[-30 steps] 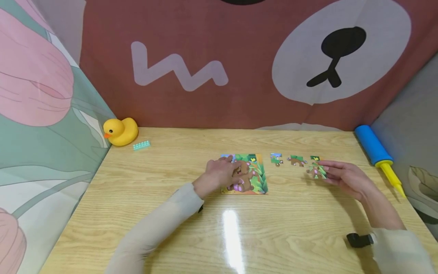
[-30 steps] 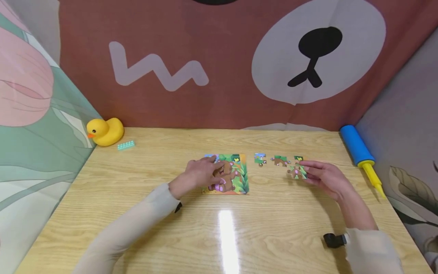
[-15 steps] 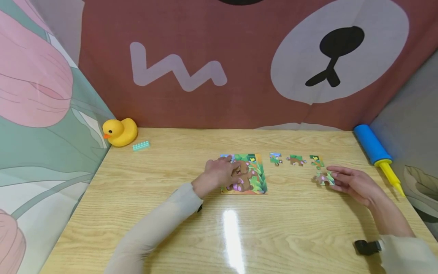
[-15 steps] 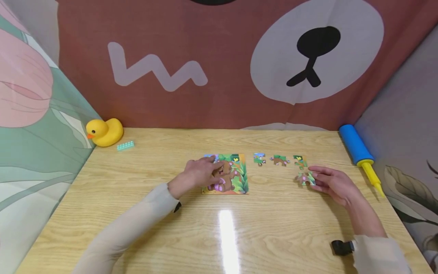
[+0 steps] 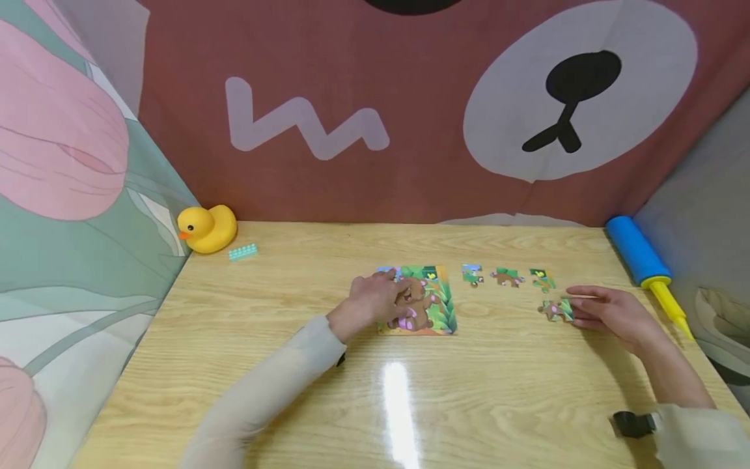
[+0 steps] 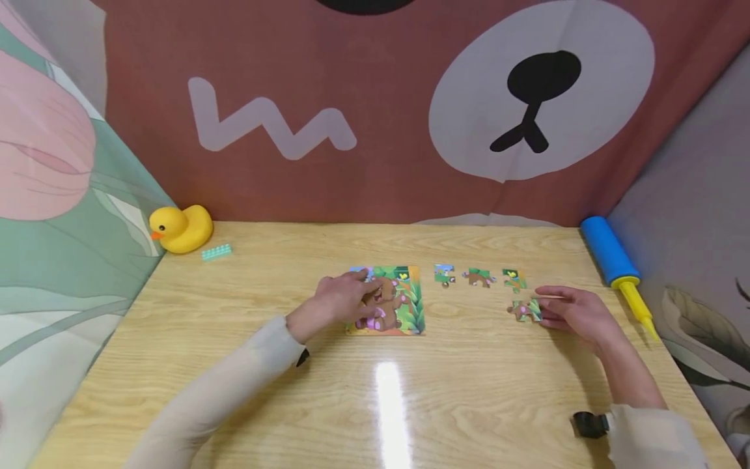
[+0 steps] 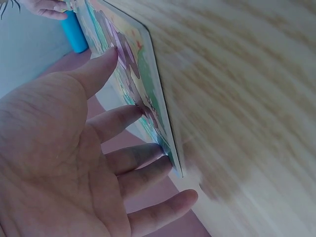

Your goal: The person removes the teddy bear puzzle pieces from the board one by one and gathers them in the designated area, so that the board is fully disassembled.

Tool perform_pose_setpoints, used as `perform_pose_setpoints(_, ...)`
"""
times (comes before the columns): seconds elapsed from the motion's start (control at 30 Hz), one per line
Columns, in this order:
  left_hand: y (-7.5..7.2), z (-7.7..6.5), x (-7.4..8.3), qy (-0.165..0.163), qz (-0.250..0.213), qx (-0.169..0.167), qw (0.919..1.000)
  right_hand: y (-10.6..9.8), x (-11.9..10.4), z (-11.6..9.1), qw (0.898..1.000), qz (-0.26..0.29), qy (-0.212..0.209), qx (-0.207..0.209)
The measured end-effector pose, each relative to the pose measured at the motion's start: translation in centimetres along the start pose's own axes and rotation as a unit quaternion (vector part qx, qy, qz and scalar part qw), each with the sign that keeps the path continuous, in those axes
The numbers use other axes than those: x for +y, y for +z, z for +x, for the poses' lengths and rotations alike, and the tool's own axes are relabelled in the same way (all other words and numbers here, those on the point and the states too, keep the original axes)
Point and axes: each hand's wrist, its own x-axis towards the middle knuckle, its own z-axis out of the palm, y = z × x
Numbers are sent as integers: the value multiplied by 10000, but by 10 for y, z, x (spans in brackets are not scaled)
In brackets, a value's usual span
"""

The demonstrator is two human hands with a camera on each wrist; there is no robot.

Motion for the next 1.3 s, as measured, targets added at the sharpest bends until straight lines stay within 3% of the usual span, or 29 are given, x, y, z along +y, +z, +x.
perform_pose_setpoints(0.17,0,-1,-2,4,111,8,9999,-1,-3,-4,9974,-711,-80,67)
perform_pose_setpoints(0.53,1,-1,-7,206,-10,86,9998,11,-19,3,9964,-782,-310,97)
perform_pose_setpoints(0.67,2,-2,-8,246,-17,88,9997,25,-31,9,9976,-576,-395,29)
perform_pose_setpoints(0.87,4,-1,-10,298,-2,106,9995,52,-47,19,9960,-781,-436,-58)
perform_pose_setpoints(1.3,5,-1,-10,205,-11,114,9997,112,-76,46,9956,-559,-475,-584)
